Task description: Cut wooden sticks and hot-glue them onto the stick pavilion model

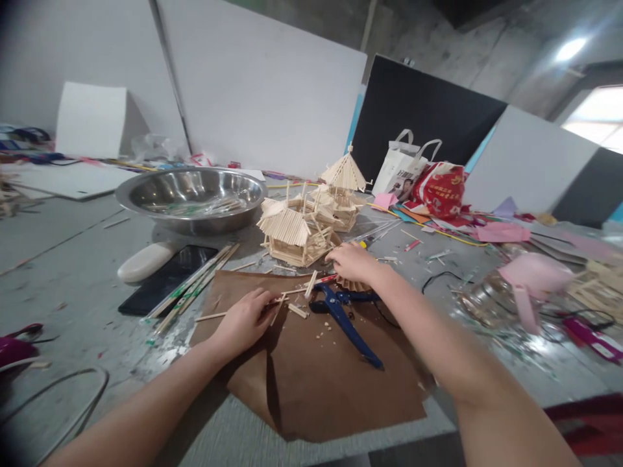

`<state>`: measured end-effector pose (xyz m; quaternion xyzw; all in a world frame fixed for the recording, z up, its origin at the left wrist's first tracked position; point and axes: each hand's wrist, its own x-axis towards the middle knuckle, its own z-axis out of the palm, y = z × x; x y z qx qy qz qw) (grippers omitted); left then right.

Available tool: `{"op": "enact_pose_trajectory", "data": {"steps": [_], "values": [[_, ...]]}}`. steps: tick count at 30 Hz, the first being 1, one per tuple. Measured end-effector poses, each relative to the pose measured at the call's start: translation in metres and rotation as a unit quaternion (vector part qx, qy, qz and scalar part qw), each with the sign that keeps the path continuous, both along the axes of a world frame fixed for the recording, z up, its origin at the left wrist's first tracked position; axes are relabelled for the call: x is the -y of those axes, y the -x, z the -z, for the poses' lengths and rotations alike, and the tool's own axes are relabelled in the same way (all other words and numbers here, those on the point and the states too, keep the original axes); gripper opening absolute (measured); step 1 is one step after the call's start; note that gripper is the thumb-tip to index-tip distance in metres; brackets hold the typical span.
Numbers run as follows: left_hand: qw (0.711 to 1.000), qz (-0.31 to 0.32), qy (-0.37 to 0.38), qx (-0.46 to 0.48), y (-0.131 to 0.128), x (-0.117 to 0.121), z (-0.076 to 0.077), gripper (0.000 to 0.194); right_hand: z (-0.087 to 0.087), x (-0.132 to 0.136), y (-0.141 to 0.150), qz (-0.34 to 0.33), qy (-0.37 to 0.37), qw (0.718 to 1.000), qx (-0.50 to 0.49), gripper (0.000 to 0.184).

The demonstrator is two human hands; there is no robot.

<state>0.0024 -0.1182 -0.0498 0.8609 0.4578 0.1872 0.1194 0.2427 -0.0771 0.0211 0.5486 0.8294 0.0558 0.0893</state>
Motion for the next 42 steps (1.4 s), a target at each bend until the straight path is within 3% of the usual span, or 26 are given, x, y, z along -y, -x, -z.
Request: {"op": "enact_pose_trajectory", "data": {"steps": [5, 10, 15, 20, 25, 29, 34, 37, 39, 42], "values": [[1.0, 0.006, 0.0, -0.02, -0.001, 0.003, -0.003, 0.026, 0.012, -0.017, 0.005, 0.005, 0.047, 0.998, 0.051, 0.029], [1.0, 0.015, -0.004, -0.024, 0.0, 0.003, -0.003, 0.026, 0.026, -0.028, 0.002, 0.075, 0.05, 0.991, 0.102, 0.017], [1.0, 0.018, 0.0, -0.017, 0.001, 0.001, -0.003, 0.025, 0.024, -0.04, -0.017, 0.13, 0.039, 0.985, 0.108, 0.021], [0.999, 0.011, -0.002, -0.044, 0.001, 0.001, -0.005, 0.027, 0.019, -0.031, -0.004, 0.051, 0.04, 0.997, 0.047, 0.029], [0.999, 0.009, -0.001, -0.047, 0.002, 0.001, -0.006, 0.027, 0.028, -0.015, 0.027, -0.056, 0.055, 0.997, -0.002, 0.03], [0.999, 0.003, 0.015, -0.036, 0.002, 0.001, -0.006, 0.026, 0.033, -0.015, 0.034, -0.064, 0.047, 0.997, -0.01, 0.02], [1.0, -0.008, 0.014, 0.007, 0.002, 0.001, -0.006, 0.023, 0.024, -0.003, 0.038, -0.041, 0.005, 0.998, -0.042, 0.015], [0.996, -0.015, 0.018, 0.09, 0.001, 0.003, -0.007, 0.026, 0.025, 0.021, 0.052, -0.023, -0.021, 0.993, -0.111, 0.019], [0.986, -0.01, 0.039, 0.161, -0.001, 0.005, -0.008, 0.028, 0.032, 0.039, 0.064, -0.003, 0.0, 0.959, -0.283, 0.017], [0.969, -0.008, 0.084, 0.234, -0.005, 0.008, -0.008, 0.026, 0.048, 0.061, 0.08, 0.018, 0.036, 0.893, -0.449, 0.014]]}}
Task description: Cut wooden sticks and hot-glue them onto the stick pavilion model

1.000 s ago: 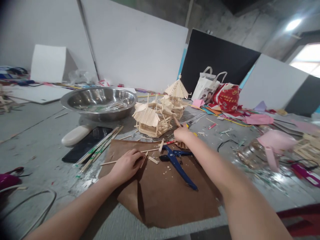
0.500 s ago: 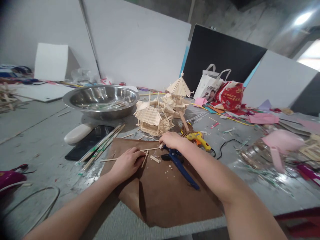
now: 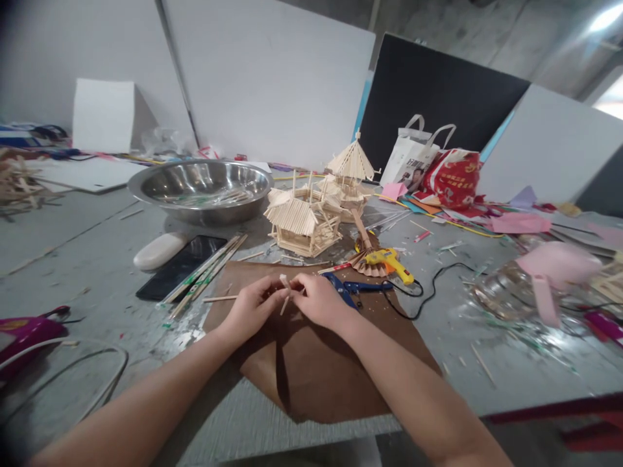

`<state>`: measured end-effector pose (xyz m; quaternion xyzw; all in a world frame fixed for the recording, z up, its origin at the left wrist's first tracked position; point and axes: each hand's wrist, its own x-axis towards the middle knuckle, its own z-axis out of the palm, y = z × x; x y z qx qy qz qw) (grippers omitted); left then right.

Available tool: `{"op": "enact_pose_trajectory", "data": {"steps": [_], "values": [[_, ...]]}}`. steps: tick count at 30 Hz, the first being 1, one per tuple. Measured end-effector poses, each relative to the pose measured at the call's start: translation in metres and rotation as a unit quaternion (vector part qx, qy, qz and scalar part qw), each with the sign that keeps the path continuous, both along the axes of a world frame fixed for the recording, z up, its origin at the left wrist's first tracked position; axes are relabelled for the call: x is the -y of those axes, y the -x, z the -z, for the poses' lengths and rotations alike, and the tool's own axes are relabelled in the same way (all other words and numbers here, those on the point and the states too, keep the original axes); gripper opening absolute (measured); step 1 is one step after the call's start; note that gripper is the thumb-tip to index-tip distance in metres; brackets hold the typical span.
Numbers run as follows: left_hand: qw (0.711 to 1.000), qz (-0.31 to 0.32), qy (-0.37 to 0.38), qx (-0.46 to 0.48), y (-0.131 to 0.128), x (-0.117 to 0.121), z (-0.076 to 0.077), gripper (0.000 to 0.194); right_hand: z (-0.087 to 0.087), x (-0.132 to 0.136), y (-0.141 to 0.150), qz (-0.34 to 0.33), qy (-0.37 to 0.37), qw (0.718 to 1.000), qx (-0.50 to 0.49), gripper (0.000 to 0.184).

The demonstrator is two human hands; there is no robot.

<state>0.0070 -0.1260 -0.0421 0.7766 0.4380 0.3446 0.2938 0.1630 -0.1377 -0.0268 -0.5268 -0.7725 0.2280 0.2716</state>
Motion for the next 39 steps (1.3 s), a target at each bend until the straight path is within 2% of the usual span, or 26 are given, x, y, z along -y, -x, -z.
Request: {"op": "enact_pose_trajectory", "data": {"steps": [4, 8, 14, 18, 24, 28, 31, 36, 39], "values": [[0.999, -0.012, 0.045, 0.01, -0.003, 0.002, 0.0, 0.028, 0.014, 0.011, 0.007, -0.01, 0.05, 0.992, -0.119, 0.013], [0.998, 0.011, 0.052, -0.015, -0.003, 0.001, -0.004, 0.029, 0.018, 0.012, 0.006, -0.019, 0.118, 0.979, -0.166, 0.016], [0.995, -0.039, 0.023, -0.092, -0.007, 0.003, -0.005, 0.025, 0.018, 0.015, 0.012, 0.035, 0.111, 0.985, -0.124, 0.013], [0.993, -0.06, 0.023, -0.096, -0.01, 0.005, -0.004, 0.027, 0.018, 0.016, 0.015, 0.071, 0.077, 0.99, -0.093, 0.011], [0.993, -0.044, 0.027, -0.106, -0.009, 0.0, -0.003, 0.025, 0.016, 0.013, 0.009, 0.082, -0.014, 0.995, 0.053, 0.013], [0.994, -0.017, 0.032, -0.104, -0.006, -0.004, -0.001, 0.026, 0.012, 0.012, 0.003, 0.089, -0.029, 0.99, 0.104, 0.016], [0.995, -0.016, 0.043, -0.093, -0.006, -0.003, 0.002, 0.026, 0.01, 0.009, -0.002, 0.057, -0.026, 0.995, 0.081, 0.02], [0.993, -0.078, 0.0, -0.088, -0.008, 0.0, 0.003, 0.022, 0.011, 0.007, -0.008, -0.005, 0.008, 1.0, -0.015, 0.022], [0.992, -0.055, -0.009, -0.117, -0.006, -0.002, 0.002, 0.023, 0.011, 0.008, -0.007, -0.015, 0.027, 0.998, -0.047, 0.022]]}}
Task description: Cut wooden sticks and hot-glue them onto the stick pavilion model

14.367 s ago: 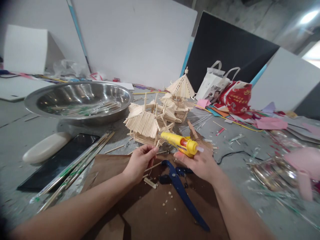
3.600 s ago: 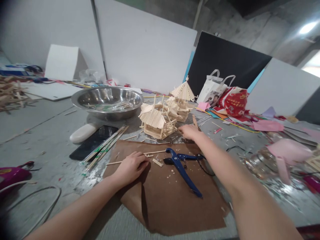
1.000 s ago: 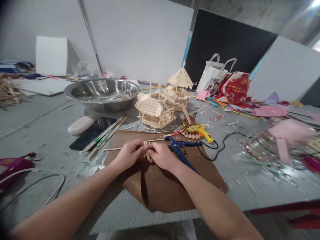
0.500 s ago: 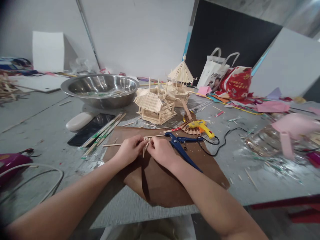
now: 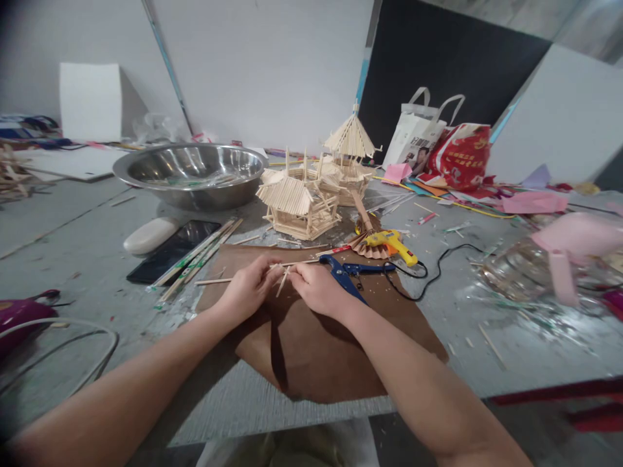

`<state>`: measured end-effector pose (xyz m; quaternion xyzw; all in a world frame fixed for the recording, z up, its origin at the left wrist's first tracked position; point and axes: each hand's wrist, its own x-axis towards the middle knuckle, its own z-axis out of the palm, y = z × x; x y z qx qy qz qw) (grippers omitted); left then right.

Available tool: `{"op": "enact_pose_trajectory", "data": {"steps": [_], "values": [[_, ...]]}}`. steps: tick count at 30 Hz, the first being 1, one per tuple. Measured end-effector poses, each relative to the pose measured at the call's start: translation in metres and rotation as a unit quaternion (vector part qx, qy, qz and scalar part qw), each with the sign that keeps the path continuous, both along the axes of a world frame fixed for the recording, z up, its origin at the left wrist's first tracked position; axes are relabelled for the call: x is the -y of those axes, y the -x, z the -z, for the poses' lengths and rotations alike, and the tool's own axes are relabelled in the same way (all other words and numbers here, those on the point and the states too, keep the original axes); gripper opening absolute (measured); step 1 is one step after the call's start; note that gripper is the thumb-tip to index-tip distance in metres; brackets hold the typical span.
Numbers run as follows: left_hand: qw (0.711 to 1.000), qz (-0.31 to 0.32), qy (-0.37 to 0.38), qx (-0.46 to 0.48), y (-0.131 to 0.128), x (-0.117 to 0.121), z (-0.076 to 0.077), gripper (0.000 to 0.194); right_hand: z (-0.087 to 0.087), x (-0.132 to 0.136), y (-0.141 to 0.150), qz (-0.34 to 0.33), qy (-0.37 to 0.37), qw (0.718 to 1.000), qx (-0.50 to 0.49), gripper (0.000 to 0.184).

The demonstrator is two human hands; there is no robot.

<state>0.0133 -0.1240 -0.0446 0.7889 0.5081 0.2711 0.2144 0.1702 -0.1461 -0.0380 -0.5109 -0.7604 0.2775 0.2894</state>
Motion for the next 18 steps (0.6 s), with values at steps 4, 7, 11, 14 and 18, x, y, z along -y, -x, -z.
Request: {"op": "enact_pose_trajectory", "data": {"steps": [4, 7, 11, 14, 18], "values": [[0.998, 0.066, -0.008, 0.01, 0.006, -0.003, -0.004, 0.031, -0.003, 0.002, -0.002, -0.019, 0.013, 0.998, -0.065, 0.021], [0.987, 0.132, 0.023, 0.089, 0.01, -0.001, -0.012, 0.031, -0.006, 0.001, -0.007, -0.061, 0.129, 0.972, -0.188, 0.021], [0.963, 0.156, 0.114, 0.185, 0.011, 0.004, -0.021, 0.03, -0.005, 0.0, -0.007, -0.121, 0.305, 0.87, -0.369, 0.018], [0.939, 0.153, 0.178, 0.252, 0.01, 0.005, -0.021, 0.029, 0.0, 0.0, -0.001, -0.164, 0.367, 0.794, -0.456, 0.017], [0.929, 0.154, 0.195, 0.273, 0.01, 0.003, -0.018, 0.029, 0.004, -0.002, 0.004, -0.203, 0.397, 0.746, -0.495, 0.018]]}}
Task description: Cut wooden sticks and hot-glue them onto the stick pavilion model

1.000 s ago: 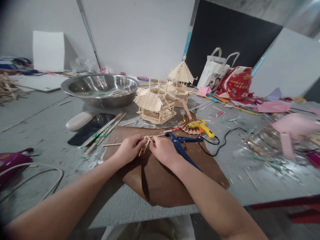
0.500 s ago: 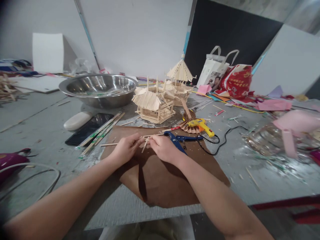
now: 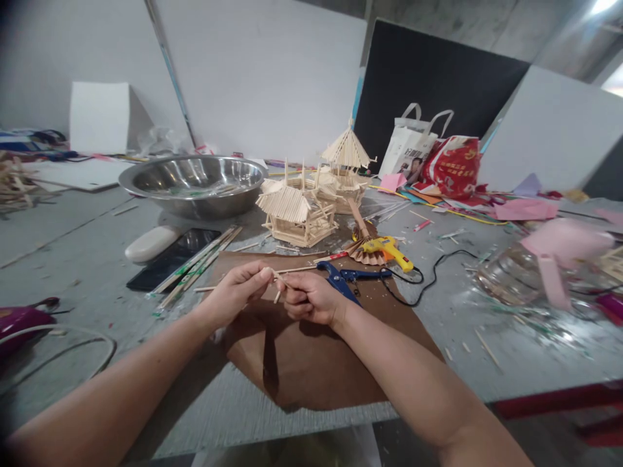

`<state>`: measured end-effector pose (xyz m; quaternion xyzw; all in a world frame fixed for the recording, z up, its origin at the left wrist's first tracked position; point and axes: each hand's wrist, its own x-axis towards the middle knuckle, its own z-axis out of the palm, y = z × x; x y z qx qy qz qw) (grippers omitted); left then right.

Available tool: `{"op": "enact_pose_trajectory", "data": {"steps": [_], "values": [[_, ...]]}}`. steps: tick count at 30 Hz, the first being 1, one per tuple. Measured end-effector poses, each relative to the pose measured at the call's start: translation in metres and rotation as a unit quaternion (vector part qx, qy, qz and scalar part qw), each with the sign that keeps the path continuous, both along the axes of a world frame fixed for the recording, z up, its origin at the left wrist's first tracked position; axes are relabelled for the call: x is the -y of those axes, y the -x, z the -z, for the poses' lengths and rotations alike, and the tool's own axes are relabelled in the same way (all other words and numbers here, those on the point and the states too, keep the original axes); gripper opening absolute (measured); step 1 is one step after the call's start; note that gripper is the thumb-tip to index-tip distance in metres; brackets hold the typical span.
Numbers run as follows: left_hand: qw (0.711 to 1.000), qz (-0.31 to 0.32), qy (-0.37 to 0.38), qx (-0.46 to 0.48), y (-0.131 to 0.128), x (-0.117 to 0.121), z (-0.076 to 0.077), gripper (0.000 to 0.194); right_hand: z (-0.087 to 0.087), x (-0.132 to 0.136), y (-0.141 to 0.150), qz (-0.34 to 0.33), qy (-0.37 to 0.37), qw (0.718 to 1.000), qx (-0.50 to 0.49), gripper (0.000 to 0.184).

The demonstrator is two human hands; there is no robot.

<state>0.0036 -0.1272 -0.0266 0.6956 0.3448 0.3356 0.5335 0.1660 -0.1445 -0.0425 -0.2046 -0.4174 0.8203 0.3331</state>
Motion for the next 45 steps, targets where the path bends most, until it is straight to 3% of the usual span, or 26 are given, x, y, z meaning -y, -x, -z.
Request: {"op": "enact_pose_trajectory", "data": {"steps": [6, 9, 11, 13, 15, 17, 19, 20, 22, 27, 30, 33, 39, 45], "values": [[0.996, -0.043, -0.061, -0.04, -0.002, -0.002, -0.003, 0.028, -0.001, 0.0, 0.0, 0.007, -0.018, 1.0, -0.011, 0.017], [0.99, -0.108, -0.079, -0.052, 0.005, -0.011, -0.001, 0.028, -0.006, 0.003, -0.003, 0.017, -0.048, 0.999, -0.008, 0.016], [0.98, -0.177, -0.082, -0.044, 0.012, -0.02, 0.001, 0.027, -0.008, 0.004, -0.007, 0.042, -0.085, 0.995, 0.031, 0.019], [0.968, -0.225, -0.095, -0.053, 0.017, -0.026, 0.004, 0.027, -0.008, 0.001, -0.01, 0.09, -0.13, 0.978, 0.137, 0.022], [0.956, -0.233, -0.144, -0.101, 0.02, -0.029, 0.005, 0.028, -0.003, -0.004, -0.012, 0.161, -0.199, 0.917, 0.305, 0.025], [0.942, -0.22, -0.197, -0.156, 0.02, -0.029, 0.007, 0.028, 0.002, -0.01, -0.014, 0.236, -0.304, 0.797, 0.466, 0.022], [0.932, -0.211, -0.225, -0.192, 0.02, -0.029, 0.009, 0.029, 0.002, -0.014, -0.016, 0.285, -0.398, 0.679, 0.547, 0.019], [0.929, -0.209, -0.229, -0.202, 0.019, -0.029, 0.01, 0.029, 0.0, -0.017, -0.017, 0.3, -0.426, 0.64, 0.565, 0.02], [0.926, -0.207, -0.229, -0.219, 0.019, -0.029, 0.012, 0.029, -0.01, -0.025, -0.02, 0.324, -0.43, 0.609, 0.583, 0.023], [0.917, -0.193, -0.244, -0.249, 0.018, -0.029, 0.013, 0.032, -0.035, -0.066, -0.027, 0.351, -0.316, 0.645, 0.601, 0.023], [0.916, -0.188, -0.238, -0.262, 0.017, -0.027, 0.011, 0.033, -0.033, -0.089, -0.026, 0.322, -0.271, 0.683, 0.597, 0.018], [0.914, -0.183, -0.234, -0.276, 0.016, -0.025, 0.008, 0.034, -0.026, -0.099, -0.022, 0.316, -0.243, 0.703, 0.589, 0.02], [0.905, -0.185, -0.221, -0.312, 0.013, -0.022, 0.005, 0.035, -0.02, -0.107, -0.013, 0.353, -0.229, 0.683, 0.597, 0.024], [0.895, -0.165, -0.234, -0.343, 0.012, -0.022, 0.007, 0.035, -0.022, -0.11, 0.021, 0.333, -0.265, 0.659, 0.62, 0.033]]}}
